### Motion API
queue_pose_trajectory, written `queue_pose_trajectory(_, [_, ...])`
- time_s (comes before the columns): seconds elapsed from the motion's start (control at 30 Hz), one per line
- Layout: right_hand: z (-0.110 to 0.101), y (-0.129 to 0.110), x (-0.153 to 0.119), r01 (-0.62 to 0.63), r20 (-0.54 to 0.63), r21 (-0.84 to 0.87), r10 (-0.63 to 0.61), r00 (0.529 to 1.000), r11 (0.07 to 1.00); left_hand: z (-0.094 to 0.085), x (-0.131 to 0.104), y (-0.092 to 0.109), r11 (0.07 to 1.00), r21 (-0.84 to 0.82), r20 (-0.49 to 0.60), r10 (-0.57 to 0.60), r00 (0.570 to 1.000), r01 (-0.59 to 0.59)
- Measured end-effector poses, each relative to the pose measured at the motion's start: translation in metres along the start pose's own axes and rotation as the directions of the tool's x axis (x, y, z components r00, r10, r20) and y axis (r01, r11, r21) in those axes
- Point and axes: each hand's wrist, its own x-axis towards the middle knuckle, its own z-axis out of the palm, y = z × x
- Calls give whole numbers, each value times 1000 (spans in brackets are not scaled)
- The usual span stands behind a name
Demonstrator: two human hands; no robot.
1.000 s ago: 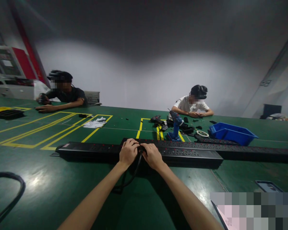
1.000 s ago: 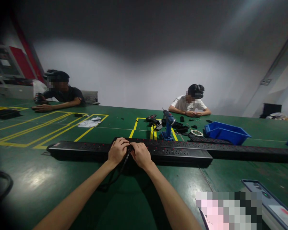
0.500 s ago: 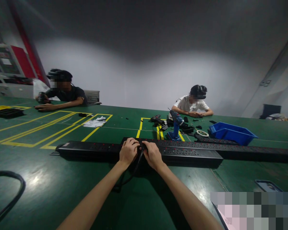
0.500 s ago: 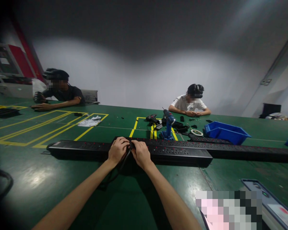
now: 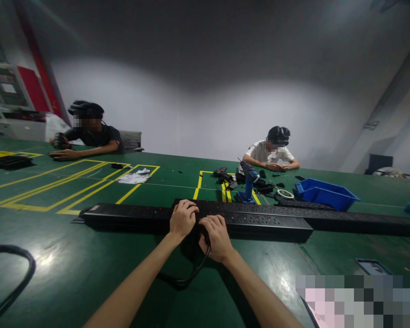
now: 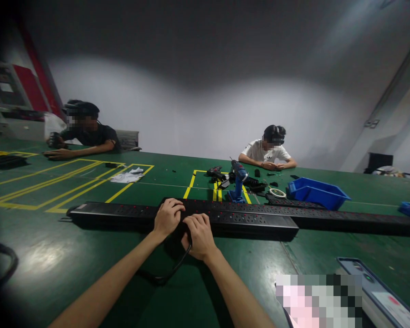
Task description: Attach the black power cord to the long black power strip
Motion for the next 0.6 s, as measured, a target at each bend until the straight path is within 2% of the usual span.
queue_pose_trajectory(0.1, [-11, 0, -9, -38, 63, -56, 41, 997, 998, -3, 0, 2, 1000, 5, 7, -14, 1000, 14])
queue_pose_trajectory(0.2, [-22, 10, -21, -98, 56, -134, 106, 993, 986, -5, 0, 5, 999, 8, 33, -31, 999, 31])
queue_pose_trajectory(0.3, [-29, 31, -33, -193, -57, -210, 185, 981, 959, -6, 1, 6, 998, 7, 54, -64, 997, 63])
queue_pose_trajectory(0.37, [-31, 49, -41, -336, -214, -245, 288, 933, 909, -6, 2, 7, 996, 4, 59, -94, 994, 94])
queue_pose_trajectory(0.4, [-31, 57, -44, -449, -334, -236, 362, 870, 862, -5, 3, 7, 994, 2, 58, -110, 992, 110])
queue_pose_trajectory(0.47, [-33, 72, -48, -663, -537, -162, 498, 681, 731, -5, 4, 8, 989, 5, 53, -148, 988, 147])
queue_pose_trajectory(0.53, [-37, 85, -50, -785, -650, -70, 569, 504, 615, -4, 6, 8, 982, 23, 54, -191, 980, 190])
queue_pose_trajectory(0.6, [-43, 97, -53, -845, -732, 36, 589, 341, 534, -2, 7, 7, 972, 55, 66, -234, 970, 231])
